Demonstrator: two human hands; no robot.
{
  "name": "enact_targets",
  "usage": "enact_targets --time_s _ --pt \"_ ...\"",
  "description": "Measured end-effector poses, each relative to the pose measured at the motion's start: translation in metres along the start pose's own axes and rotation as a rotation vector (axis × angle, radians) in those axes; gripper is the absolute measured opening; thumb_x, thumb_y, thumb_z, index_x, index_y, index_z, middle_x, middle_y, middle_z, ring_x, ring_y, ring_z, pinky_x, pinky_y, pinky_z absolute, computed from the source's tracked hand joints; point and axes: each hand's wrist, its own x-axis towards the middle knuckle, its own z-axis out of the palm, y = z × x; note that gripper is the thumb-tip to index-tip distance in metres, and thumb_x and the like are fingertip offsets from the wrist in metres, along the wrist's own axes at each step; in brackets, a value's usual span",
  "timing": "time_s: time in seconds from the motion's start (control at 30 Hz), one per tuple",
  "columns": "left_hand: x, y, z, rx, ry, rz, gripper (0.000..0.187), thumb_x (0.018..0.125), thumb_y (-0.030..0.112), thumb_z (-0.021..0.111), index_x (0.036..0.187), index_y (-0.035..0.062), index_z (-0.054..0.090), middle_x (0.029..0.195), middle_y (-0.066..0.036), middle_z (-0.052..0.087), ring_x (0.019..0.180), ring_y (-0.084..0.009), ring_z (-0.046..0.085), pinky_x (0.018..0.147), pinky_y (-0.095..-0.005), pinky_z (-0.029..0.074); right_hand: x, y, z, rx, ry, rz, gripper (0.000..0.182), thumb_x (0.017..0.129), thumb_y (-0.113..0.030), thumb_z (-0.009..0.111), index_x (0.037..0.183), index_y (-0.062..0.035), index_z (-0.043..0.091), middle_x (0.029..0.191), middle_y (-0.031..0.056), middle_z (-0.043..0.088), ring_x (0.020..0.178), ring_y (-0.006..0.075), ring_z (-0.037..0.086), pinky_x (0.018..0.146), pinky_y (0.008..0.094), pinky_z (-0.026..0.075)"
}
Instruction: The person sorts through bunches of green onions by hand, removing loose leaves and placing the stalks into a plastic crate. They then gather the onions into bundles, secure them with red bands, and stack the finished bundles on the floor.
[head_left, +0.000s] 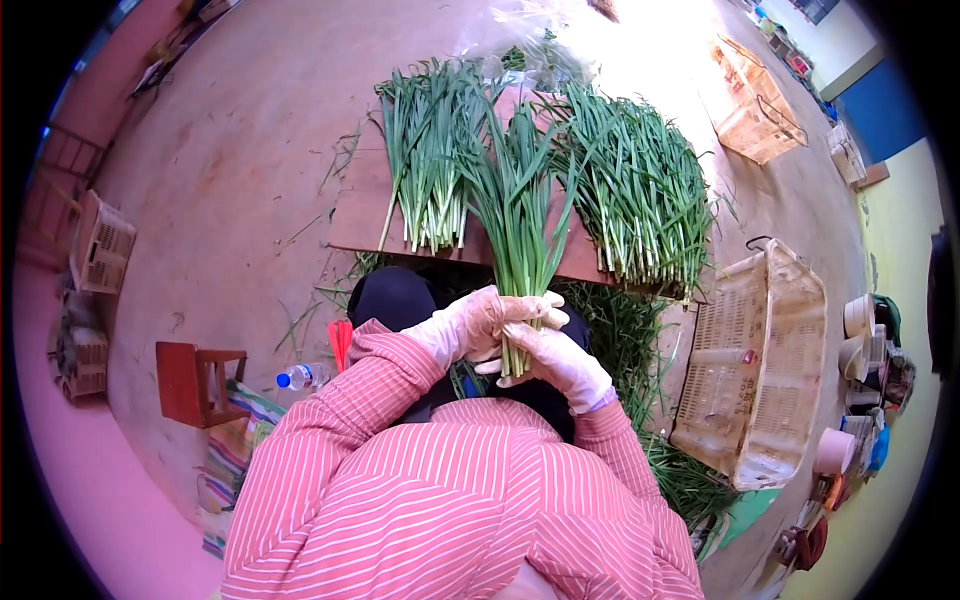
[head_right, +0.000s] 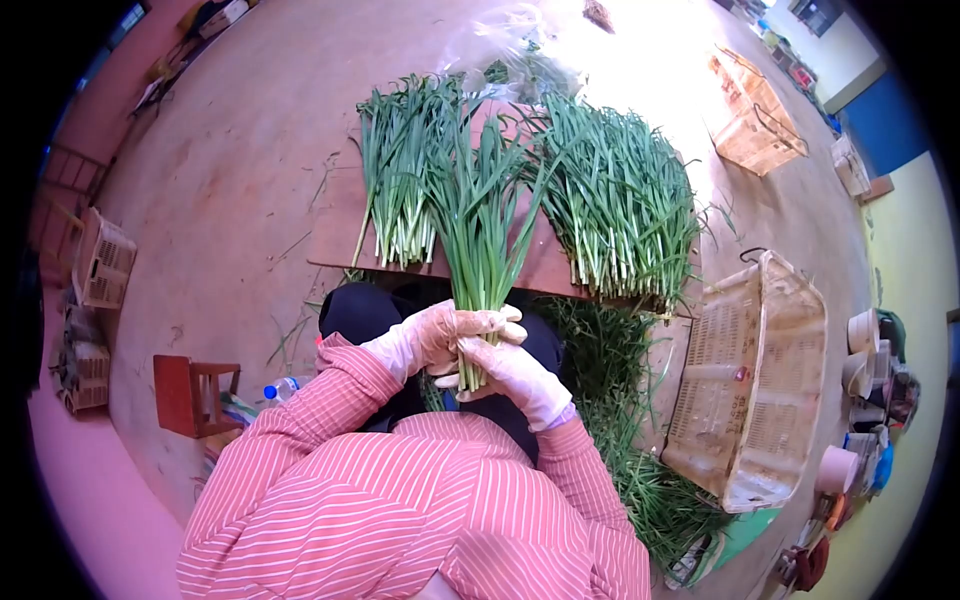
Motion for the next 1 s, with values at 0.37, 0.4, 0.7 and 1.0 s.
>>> enact_targets --time_s 0.37,0.4,0.7,1.0 --pt "0.007 -0.01 -0.007 -0.028 0.157 0.06 0.048 0.086 0.012 0.066 0.128 -0.0045 0.048 0.106 -0.018 0.064 0.095 -0.0264 0.065 0.087 -0.0411 0.053 -0.057 -0.017 0.005 -0.302 0.37 0.081 0.054 0.092 -0.052 0.051 0.118 -0.0067 0.063 0.099 0.0066 0.069 0.081 0.0122 0.065 0.071 0.0238 0.049" --pt "0.007 -0.011 -0.007 -0.066 0.16 0.045 0.046 0.086 0.011 0.066 0.126 -0.005 0.049 0.1 -0.016 0.065 0.089 -0.0239 0.065 0.08 -0.0397 0.054 -0.057 -0.019 0.004 -0.299 0.399 0.028 0.052 0.092 -0.051 0.051 0.116 -0.0076 0.065 0.092 0.0055 0.07 0.075 0.0095 0.064 0.068 0.0209 0.047" --pt "0.014 -0.022 -0.009 0.012 0.096 0.097 0.036 0.084 0.011 0.07 0.115 -0.0014 0.055 0.078 -0.007 0.061 0.068 -0.0185 0.06 0.067 -0.0318 0.051 -0.045 -0.015 -0.011 -0.224 0.625 -0.13 0.043 0.095 -0.043 0.053 0.114 -0.0061 0.066 0.089 0.0024 0.07 0.072 0.0052 0.062 0.066 0.0183 0.045" --pt "0.024 -0.029 0.002 0.29 0.265 0.065 0.017 0.08 0.006 0.063 0.096 0.0069 0.056 0.07 -0.004 0.054 0.059 -0.0134 0.051 0.054 -0.0274 0.044 -0.011 0.0 -0.019 -0.307 0.689 -0.35 0.074 0.084 -0.033 0.071 0.139 0.0023 0.036 0.12 0.0089 0.059 0.105 0.0139 0.056 0.096 0.0281 0.04"
